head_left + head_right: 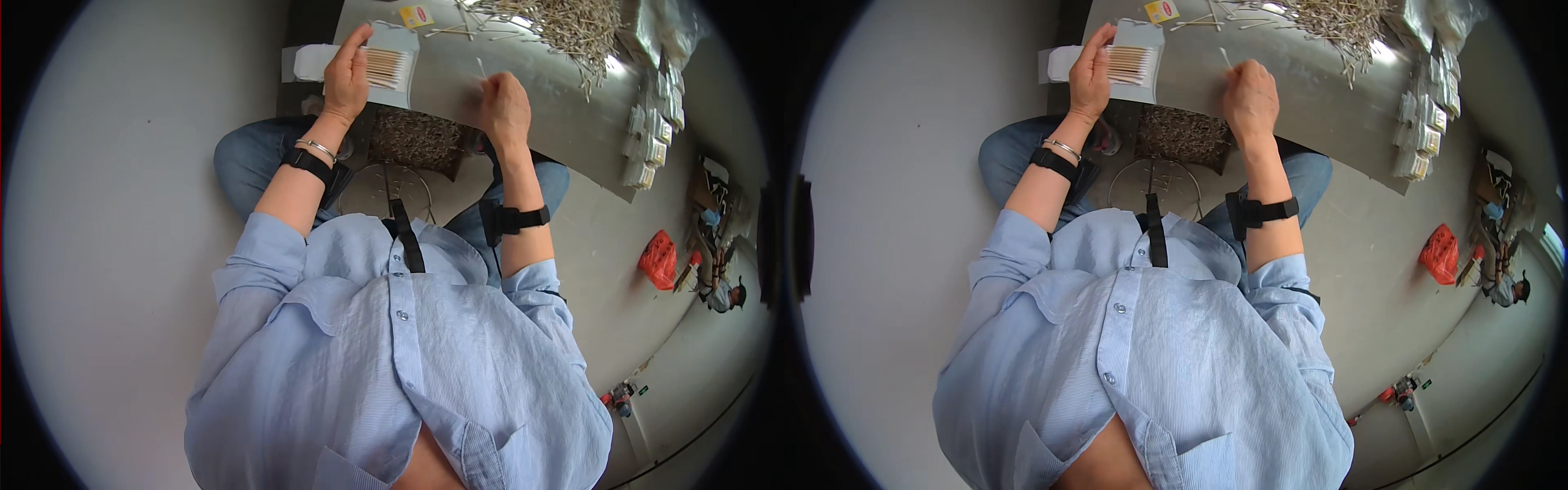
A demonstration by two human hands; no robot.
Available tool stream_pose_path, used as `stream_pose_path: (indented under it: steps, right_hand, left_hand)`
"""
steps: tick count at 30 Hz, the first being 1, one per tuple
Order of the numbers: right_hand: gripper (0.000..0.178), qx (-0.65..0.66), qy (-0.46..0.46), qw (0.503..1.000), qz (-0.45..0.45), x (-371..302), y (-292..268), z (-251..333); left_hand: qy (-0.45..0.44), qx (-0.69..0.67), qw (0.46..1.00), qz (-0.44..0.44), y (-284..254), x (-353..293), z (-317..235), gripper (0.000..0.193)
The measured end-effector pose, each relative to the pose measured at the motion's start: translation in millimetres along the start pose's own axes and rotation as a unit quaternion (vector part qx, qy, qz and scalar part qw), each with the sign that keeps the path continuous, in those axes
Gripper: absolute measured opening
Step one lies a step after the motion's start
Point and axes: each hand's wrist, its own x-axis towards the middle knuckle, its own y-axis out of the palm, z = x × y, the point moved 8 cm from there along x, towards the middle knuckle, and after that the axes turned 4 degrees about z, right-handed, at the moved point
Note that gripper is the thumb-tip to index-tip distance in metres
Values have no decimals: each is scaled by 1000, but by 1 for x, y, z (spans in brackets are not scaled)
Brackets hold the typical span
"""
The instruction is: Packaging small cotton-tipped swabs into small plastic bags and sealing them with labels.
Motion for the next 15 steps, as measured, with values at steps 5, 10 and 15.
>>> stream_pose_path:
  steps: [5,10,15]
  right_hand:
    - [9,-44,-248,968,20,40,47,108]
    - [8,-96,-340,935,38,45,70,145]
    - [11,-55,-313,948,13,41,70,135]
  left_hand:
    - [-6,-10,1000,-6,-8,-2,1,36]
    - [-23,-24,999,3,-8,-2,0,39]
    - [-14,-32,999,-6,-9,-1,0,38]
